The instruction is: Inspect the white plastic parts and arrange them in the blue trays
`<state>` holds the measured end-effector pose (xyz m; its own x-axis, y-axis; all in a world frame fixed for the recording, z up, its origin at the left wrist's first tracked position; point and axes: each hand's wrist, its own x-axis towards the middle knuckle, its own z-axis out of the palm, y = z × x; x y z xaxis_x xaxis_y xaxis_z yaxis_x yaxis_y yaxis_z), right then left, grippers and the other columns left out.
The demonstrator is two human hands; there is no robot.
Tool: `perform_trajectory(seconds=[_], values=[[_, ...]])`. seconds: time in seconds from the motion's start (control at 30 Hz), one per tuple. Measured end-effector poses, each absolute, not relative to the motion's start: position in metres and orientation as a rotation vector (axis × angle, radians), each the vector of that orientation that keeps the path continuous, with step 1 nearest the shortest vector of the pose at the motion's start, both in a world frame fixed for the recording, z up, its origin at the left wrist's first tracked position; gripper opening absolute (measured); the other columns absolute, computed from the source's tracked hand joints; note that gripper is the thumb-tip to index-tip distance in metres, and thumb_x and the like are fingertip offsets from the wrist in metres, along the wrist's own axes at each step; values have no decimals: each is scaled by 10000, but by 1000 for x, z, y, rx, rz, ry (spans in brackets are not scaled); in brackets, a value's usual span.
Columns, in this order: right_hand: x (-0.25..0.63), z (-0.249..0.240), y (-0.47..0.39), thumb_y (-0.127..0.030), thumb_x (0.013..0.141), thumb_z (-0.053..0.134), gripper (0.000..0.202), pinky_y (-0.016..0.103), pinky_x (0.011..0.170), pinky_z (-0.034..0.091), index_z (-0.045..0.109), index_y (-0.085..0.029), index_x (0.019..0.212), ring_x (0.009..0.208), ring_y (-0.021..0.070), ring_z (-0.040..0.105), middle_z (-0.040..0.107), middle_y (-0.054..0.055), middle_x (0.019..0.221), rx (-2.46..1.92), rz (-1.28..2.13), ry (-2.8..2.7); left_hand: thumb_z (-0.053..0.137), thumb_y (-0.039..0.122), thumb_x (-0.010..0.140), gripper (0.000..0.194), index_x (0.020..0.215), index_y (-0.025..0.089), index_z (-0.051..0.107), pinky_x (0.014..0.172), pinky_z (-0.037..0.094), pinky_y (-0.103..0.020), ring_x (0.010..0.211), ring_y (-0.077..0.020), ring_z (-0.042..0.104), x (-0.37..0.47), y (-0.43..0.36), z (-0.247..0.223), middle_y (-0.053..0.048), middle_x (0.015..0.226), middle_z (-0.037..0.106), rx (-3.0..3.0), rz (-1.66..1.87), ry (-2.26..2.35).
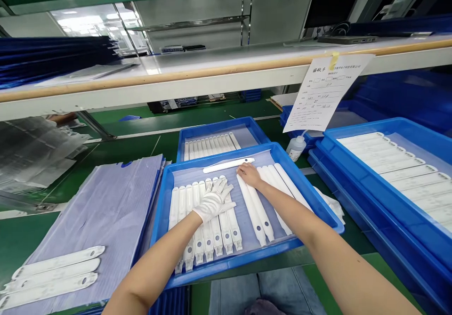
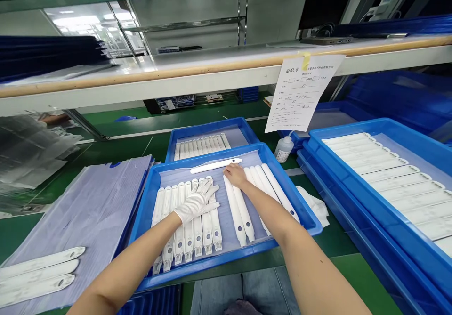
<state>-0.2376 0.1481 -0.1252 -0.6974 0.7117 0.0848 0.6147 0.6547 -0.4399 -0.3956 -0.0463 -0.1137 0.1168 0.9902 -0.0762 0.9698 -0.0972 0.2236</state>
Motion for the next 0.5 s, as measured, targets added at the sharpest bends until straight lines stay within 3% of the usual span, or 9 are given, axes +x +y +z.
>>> perform_trajectory(seconds=[0.3,0.43,0.5], values=[[-240,-120,147,-383,1031,653,308,493,1050,548,676,-161,1244,1203,250,646,662,105,1307,-1116,601,-2640,591,637,963,788,1575,150,495,1299,66,-650,1635,-399,112,-396,-46,-108,-207,1730,244,1983,391,1835],[-243,-104,145,-398,1034,648,316,466,1008,571,673,-161,1241,1141,233,669,673,102,1272,-1157,659,-2600,736,684,817,824,1462,187,611,1313,82,-618,1621,-402,190,-392,-47,-94,-179,1692,359,1742,688,1748],[-246,-89,143,-417,1035,643,305,454,1000,569,686,-159,1192,1098,218,679,693,91,1216,-1140,699,-2572,708,678,848,845,1520,193,543,1325,93,-590,1625,-380,193,-382,-46,-83,-169,1705,340,1551,921,1712]])
